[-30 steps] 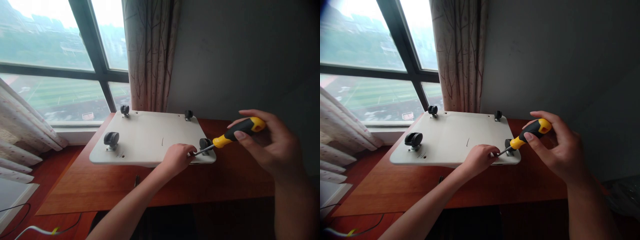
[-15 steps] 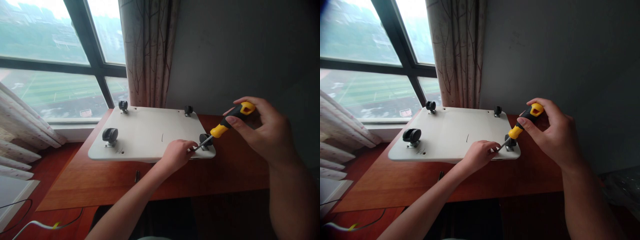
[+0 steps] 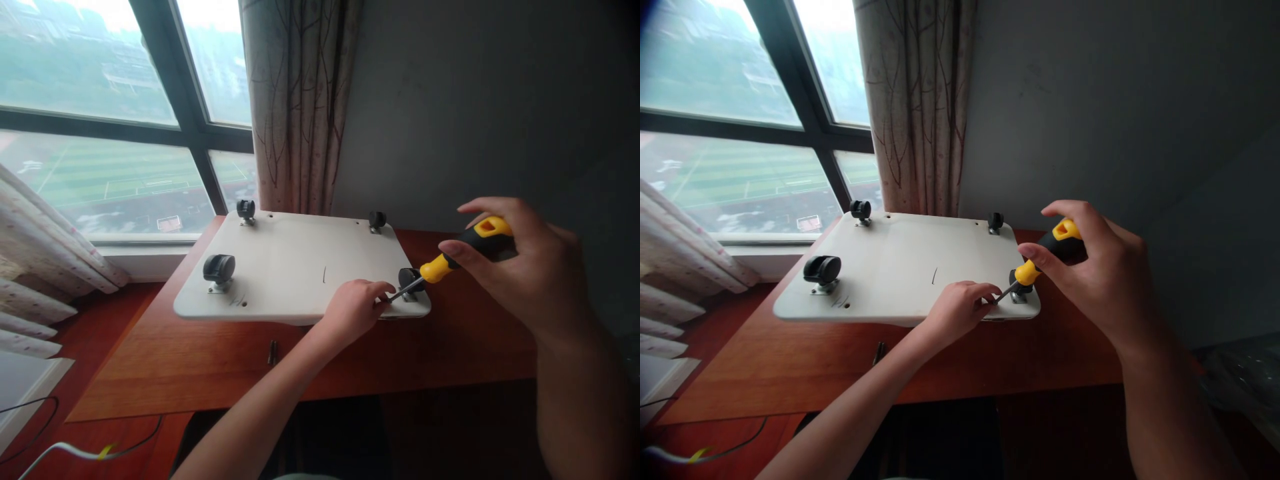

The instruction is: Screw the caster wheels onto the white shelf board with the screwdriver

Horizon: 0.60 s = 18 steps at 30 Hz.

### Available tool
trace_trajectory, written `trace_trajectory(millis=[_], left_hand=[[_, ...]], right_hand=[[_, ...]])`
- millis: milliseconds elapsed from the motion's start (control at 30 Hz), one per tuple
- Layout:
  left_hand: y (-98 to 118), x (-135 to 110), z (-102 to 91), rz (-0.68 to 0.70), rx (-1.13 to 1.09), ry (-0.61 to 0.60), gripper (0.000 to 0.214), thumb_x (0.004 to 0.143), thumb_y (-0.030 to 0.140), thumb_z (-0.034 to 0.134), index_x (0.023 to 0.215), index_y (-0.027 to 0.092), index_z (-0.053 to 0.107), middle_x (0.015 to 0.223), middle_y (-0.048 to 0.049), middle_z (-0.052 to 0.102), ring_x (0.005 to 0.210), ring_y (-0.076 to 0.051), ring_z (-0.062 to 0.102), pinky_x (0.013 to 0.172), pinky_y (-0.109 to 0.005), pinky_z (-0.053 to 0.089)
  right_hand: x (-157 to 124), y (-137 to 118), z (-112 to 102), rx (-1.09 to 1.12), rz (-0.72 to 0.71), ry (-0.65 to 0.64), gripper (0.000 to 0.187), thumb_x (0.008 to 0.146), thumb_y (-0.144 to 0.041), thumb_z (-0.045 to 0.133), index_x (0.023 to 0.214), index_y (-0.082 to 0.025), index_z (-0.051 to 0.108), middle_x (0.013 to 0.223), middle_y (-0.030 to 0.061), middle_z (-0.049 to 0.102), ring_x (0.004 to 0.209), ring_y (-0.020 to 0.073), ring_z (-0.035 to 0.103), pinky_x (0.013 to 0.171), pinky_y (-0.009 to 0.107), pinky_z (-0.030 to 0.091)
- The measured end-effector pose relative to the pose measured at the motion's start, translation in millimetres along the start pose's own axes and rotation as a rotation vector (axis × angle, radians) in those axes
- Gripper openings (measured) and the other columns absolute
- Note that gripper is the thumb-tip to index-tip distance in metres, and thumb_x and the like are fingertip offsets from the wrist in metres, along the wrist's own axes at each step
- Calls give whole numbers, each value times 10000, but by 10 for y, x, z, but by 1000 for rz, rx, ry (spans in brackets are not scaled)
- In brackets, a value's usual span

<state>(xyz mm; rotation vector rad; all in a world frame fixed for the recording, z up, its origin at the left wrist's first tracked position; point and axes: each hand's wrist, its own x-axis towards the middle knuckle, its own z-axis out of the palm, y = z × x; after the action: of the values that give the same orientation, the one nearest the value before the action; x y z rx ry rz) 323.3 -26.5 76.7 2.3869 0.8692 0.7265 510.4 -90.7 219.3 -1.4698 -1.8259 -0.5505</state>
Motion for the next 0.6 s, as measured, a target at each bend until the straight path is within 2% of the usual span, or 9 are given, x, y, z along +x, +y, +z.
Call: trace_trajectory(millis=[100,167,200,300,433,500,600], left_hand=[[-3,-2,-2,-10,6,-2,266,894,183,644,1134,259,729,876,-25,738,770,-193,670,694,-261,477],[-4,-4,-6,-9,2,-7,270,894,180,639,1133,265,730,883,-23,737,777,-190,671,703,-258,480],[-3,-5,-9,-4,2,-11,269,896,180,634,1132,267,730,884,-23,736,778,-189,671,706,-256,481],[1,-13,-13,5,17,-16,254,898,182,626,1112,260,737,851,-28,720,766,-191,664,696,-255,478],[-1,-27,-5,7,25,-5,259,896,194,622,1115,261,743,815,-39,697,753,-198,651,679,-262,473],[-7,-32,-1,8,6,-1,284,890,188,620,1136,266,738,821,-41,696,755,-198,651,681,-264,475],[-12,-33,-2,10,-15,-3,298,884,183,620,1149,266,728,840,-41,700,771,-195,655,699,-265,482]], right_hand=[[31,-40,-102,314,7,-236,374,926,-428,631,1274,-291,627,1157,41,703,1024,233,678,916,356,526],[42,-42,-139,494,31,-368,431,921,-365,629,1349,-351,581,1272,23,672,1101,240,673,927,368,552],[48,-41,-142,520,43,-391,461,905,-363,651,1359,-375,574,1257,12,680,1075,238,686,896,366,571],[71,-36,-92,345,59,-303,500,854,-424,721,1337,-393,596,1060,-5,731,900,228,709,792,359,587],[105,-31,-7,51,21,-131,478,812,-498,758,1249,-324,673,903,23,720,799,238,686,756,362,549],[107,-35,-17,82,19,-145,445,844,-483,720,1255,-319,667,944,28,728,841,246,693,787,371,545],[92,-50,-87,267,17,-275,456,894,-447,637,1339,-349,607,1112,17,733,941,245,704,830,378,555]])
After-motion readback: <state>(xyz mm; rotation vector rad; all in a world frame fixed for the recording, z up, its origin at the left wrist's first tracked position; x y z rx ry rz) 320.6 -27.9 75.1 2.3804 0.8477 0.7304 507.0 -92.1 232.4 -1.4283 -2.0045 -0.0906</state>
